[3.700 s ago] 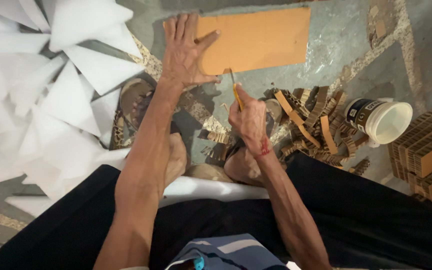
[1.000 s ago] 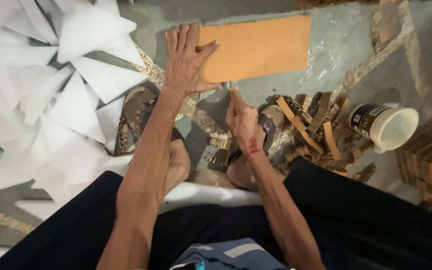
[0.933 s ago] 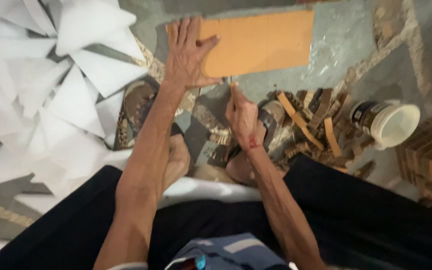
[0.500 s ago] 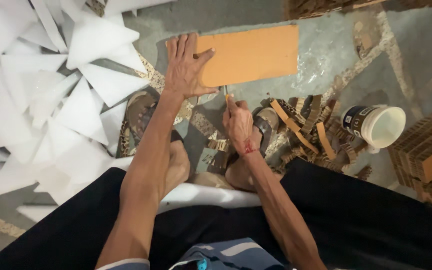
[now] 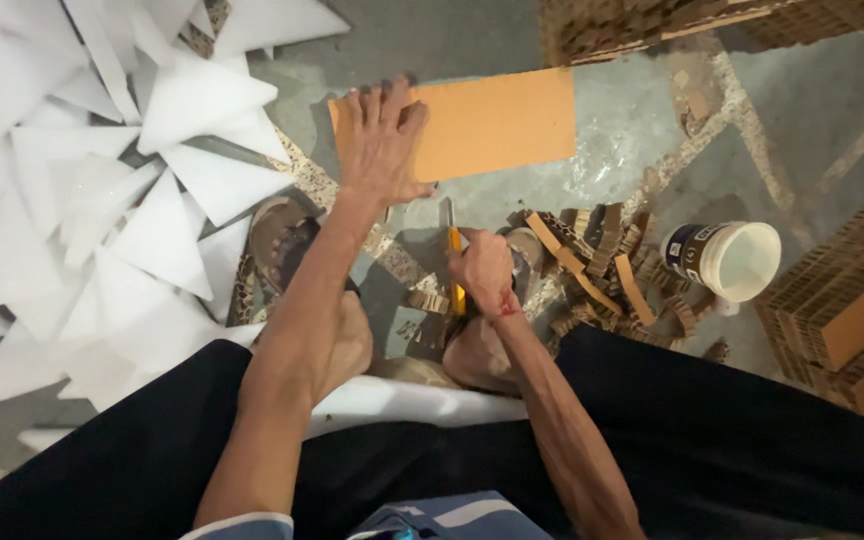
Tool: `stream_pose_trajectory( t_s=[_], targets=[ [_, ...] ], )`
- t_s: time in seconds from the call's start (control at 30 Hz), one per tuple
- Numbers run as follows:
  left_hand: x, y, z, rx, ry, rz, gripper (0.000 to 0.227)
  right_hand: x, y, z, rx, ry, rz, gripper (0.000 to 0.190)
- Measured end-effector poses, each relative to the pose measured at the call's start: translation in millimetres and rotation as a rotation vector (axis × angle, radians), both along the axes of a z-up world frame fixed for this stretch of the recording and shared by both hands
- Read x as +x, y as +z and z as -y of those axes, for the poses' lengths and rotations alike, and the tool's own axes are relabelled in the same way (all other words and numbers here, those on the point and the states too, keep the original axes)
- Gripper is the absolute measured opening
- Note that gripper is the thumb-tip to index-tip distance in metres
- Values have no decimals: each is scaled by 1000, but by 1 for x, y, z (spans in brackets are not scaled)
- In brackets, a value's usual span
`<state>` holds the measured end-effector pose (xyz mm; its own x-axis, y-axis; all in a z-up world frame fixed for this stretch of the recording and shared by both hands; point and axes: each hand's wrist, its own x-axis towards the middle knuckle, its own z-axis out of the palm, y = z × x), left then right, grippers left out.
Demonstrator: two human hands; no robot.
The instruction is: The person sits on the floor and uses a yellow utility knife to cut a rectangular piece of corrugated cardboard. They score the cardboard along a line, then fold and tear it apart to separate the pieces. The process is repeated on another piece of cardboard.
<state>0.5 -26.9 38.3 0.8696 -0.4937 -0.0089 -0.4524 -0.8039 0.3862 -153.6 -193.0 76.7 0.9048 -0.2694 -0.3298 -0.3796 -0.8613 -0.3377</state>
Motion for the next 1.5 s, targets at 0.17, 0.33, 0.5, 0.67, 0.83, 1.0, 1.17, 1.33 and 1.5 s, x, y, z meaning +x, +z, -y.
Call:
stream_pose_trajectory(
  t_s=[0.17, 0.33, 0.5, 0.67, 0.83, 1.0, 1.17, 1.33, 1.5],
  targets=[
    [-9, -2, 12, -63, -36, -54, 115, 13, -10, 25, 656, -550, 37, 64],
    [-42, 10, 18, -493, -43, 183, 115, 29, -20, 67, 1556, -996, 140, 43],
    [-51, 55, 24, -614, 8, 6, 138, 15, -19, 89, 1747, -819, 248, 22],
    [-23, 108, 28, -523, 155, -250, 73, -2, 33, 95, 1755, -754, 323, 18],
    [-27, 157, 21, -603, -2, -523, 44, -14, 61, 103, 1778, -672, 295, 25],
    [-43, 181, 37, -856, -173, -751, 31, -19, 59, 120, 1723, -861, 136, 33],
    [-57, 208, 45, -749, -178, -503, 27, -16, 116, 110, 783, -598, 292, 48],
    [-75, 229, 69, -770, -108, -196, 33, -12, 201, 85, 750, -218, 568, 41],
    [-83, 232, 83, -771, 15, -200, 39, -12, 227, 86, 1003, 119, 633, 48]
  ],
)
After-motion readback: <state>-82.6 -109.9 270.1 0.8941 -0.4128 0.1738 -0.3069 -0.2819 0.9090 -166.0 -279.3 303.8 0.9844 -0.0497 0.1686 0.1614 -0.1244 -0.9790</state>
